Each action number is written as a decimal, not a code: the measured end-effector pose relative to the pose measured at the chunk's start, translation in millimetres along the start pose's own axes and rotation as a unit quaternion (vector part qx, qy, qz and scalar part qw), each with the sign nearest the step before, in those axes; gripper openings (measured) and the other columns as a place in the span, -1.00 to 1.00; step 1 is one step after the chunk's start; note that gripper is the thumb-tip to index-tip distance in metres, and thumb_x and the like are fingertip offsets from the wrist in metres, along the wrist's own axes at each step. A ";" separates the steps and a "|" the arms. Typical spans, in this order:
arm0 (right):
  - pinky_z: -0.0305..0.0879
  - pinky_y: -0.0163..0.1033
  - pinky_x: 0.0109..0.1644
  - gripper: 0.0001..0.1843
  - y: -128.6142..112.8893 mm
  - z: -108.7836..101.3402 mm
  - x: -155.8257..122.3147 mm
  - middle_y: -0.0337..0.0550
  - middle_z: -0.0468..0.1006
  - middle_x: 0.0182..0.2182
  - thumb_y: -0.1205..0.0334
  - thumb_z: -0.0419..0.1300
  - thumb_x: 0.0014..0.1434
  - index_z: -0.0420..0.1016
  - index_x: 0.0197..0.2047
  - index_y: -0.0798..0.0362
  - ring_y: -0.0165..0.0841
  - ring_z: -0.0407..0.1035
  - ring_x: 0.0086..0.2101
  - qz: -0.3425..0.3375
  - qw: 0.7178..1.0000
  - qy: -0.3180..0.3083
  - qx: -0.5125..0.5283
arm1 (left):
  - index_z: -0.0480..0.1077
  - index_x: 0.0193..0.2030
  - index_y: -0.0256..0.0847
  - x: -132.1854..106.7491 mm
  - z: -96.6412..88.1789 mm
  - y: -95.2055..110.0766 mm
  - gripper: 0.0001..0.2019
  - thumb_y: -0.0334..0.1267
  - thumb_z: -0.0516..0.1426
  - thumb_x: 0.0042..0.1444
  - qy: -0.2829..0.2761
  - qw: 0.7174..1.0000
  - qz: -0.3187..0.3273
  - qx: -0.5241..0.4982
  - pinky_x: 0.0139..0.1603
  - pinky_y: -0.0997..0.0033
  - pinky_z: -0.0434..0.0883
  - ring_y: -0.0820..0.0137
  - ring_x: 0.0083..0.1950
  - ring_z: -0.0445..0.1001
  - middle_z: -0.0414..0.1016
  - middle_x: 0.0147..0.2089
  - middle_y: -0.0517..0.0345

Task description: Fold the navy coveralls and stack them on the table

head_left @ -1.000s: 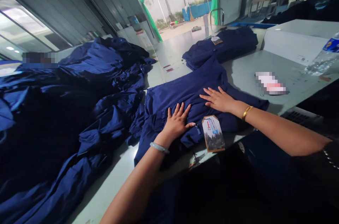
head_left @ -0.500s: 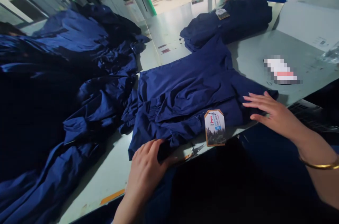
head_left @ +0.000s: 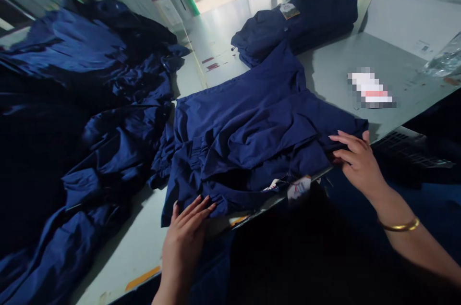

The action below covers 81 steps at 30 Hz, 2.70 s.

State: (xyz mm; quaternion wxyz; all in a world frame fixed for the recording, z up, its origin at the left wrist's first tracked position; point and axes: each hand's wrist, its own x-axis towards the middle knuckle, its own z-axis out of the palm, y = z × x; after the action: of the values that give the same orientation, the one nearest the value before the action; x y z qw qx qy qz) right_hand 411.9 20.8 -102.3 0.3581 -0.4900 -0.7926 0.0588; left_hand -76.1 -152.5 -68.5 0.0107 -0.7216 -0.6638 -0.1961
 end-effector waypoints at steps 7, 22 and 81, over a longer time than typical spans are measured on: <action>-0.21 0.60 0.62 -0.59 -4.8 -20.7 -6.5 0.00 0.60 0.38 -0.07 0.05 0.56 0.73 0.00 -0.15 0.12 0.28 0.49 -0.017 0.998 -0.056 0.037 | 0.59 0.36 0.04 -3.2 -8.6 31.7 -0.56 -0.07 0.25 0.38 0.004 1.000 0.000 0.007 0.67 -0.52 0.02 -0.09 0.41 0.61 0.68 0.33 -0.13; 0.07 0.45 0.60 -0.82 -24.3 -22.9 6.9 -0.06 0.75 0.13 0.08 0.26 0.53 0.74 -0.05 -0.18 0.03 0.60 0.23 -0.015 0.997 0.077 0.023 | 0.62 0.12 -0.10 24.3 -19.7 69.3 -0.81 -0.31 0.30 0.42 0.167 0.983 0.073 -0.017 0.40 -0.03 0.55 0.21 0.03 0.76 0.78 0.02 0.03; 0.40 -0.02 0.08 -0.86 -56.2 21.6 222.0 0.03 0.65 -0.10 0.32 0.23 0.26 0.61 -0.14 -0.01 -0.07 0.50 -0.04 -0.191 0.979 -0.058 0.034 | 0.49 -0.12 -0.13 213.5 -15.8 59.2 -0.79 -0.44 0.21 0.12 0.093 0.995 0.002 0.026 0.22 0.11 0.49 0.09 0.09 0.61 0.67 -0.02 -0.01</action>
State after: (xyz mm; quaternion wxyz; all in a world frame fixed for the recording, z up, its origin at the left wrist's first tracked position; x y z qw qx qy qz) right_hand 298.7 179.3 20.0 0.3326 -0.3128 -0.8885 0.0445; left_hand -14.5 39.7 24.1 0.0917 -0.7013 -0.6631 -0.2450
